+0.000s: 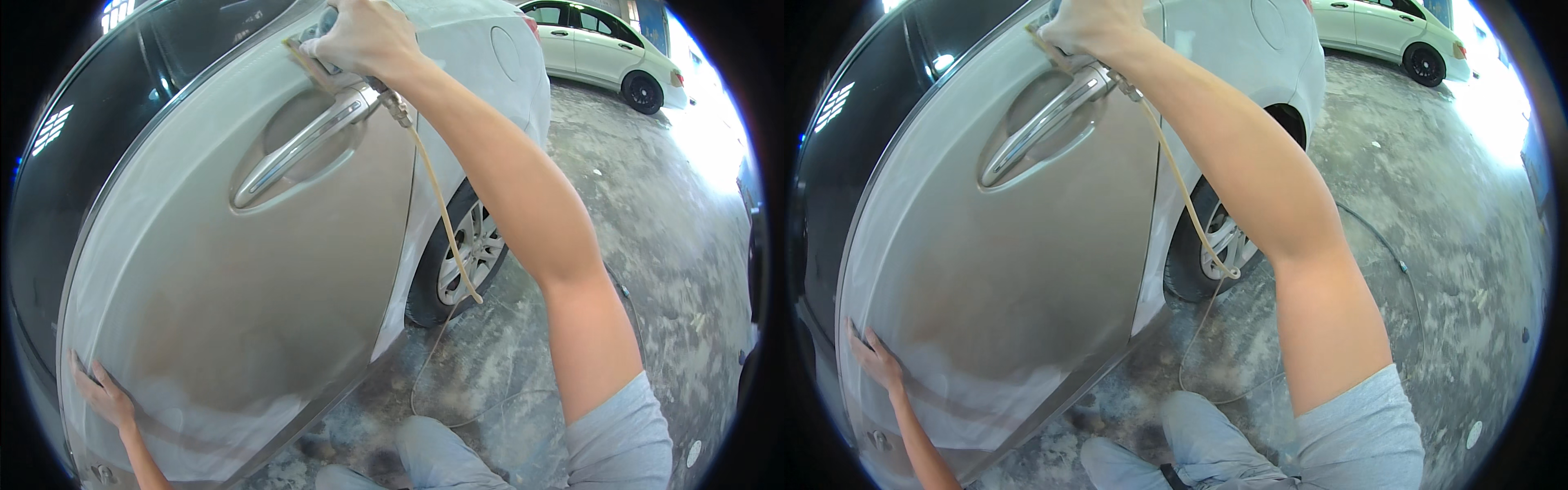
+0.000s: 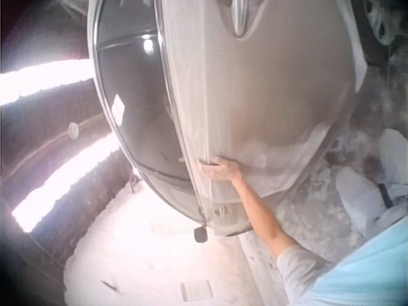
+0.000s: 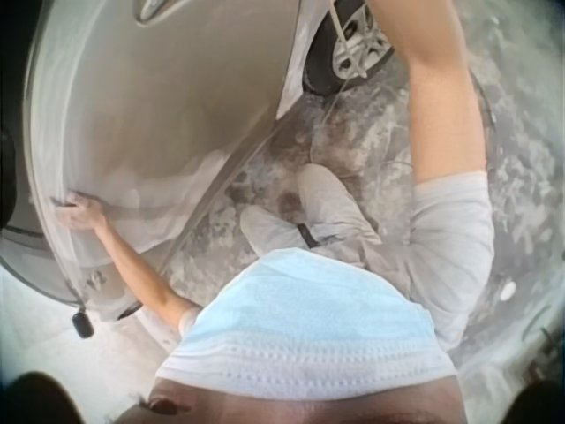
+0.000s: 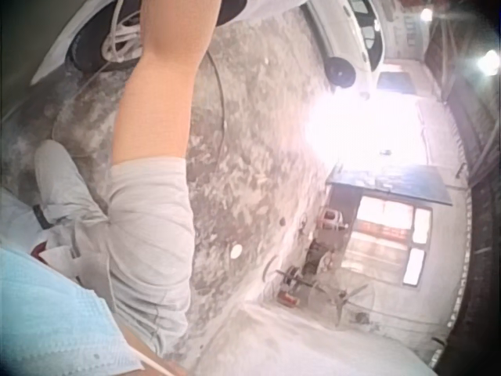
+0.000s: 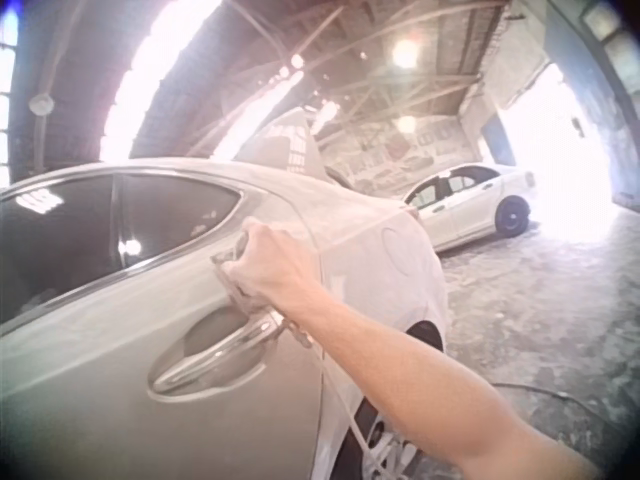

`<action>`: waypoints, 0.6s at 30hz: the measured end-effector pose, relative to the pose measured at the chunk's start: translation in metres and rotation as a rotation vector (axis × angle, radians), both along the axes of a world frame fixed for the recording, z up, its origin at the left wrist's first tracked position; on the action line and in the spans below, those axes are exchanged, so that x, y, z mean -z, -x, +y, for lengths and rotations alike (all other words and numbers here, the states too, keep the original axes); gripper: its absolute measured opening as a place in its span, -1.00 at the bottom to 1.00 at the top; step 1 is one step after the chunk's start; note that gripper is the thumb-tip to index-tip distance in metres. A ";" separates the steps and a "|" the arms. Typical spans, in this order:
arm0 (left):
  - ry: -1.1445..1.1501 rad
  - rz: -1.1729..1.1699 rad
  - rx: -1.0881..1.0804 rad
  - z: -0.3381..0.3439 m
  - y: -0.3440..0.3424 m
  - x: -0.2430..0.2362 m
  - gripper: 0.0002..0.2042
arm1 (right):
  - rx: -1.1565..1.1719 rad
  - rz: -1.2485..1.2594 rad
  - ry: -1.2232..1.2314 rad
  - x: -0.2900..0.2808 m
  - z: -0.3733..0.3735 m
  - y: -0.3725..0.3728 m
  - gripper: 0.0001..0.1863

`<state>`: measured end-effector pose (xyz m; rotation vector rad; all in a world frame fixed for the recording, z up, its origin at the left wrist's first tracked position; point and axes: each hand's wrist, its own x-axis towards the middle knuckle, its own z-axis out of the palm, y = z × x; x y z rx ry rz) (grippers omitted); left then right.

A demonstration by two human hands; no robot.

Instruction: The person uses a handheld electric sander to smooth the surface of a car door. They move the sander across the door panel, around the handle, and along the edges, occasionally touching the surface with their left hand.

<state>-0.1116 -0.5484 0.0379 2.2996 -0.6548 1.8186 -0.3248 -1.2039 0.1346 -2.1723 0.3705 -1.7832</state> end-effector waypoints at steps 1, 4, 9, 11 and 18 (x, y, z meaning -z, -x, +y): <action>-0.012 0.000 -0.013 0.001 -0.001 0.000 -0.42 | 0.009 0.024 -0.025 0.003 -0.005 -0.001 -0.60; -0.020 -0.024 0.004 0.004 -0.003 0.000 -0.43 | -0.110 0.191 -0.220 -0.011 -0.047 0.014 -0.60; -0.008 -0.011 -0.006 0.006 -0.005 -0.001 -0.44 | 0.049 0.095 -0.233 0.000 -0.100 0.027 -0.63; -0.007 -0.006 -0.012 0.007 -0.006 0.000 -0.44 | 0.025 0.086 -0.213 0.006 -0.107 0.023 -0.61; -0.023 -0.030 -0.037 0.015 -0.014 0.000 -0.42 | 0.054 -0.128 -0.229 0.018 -0.115 0.022 -0.67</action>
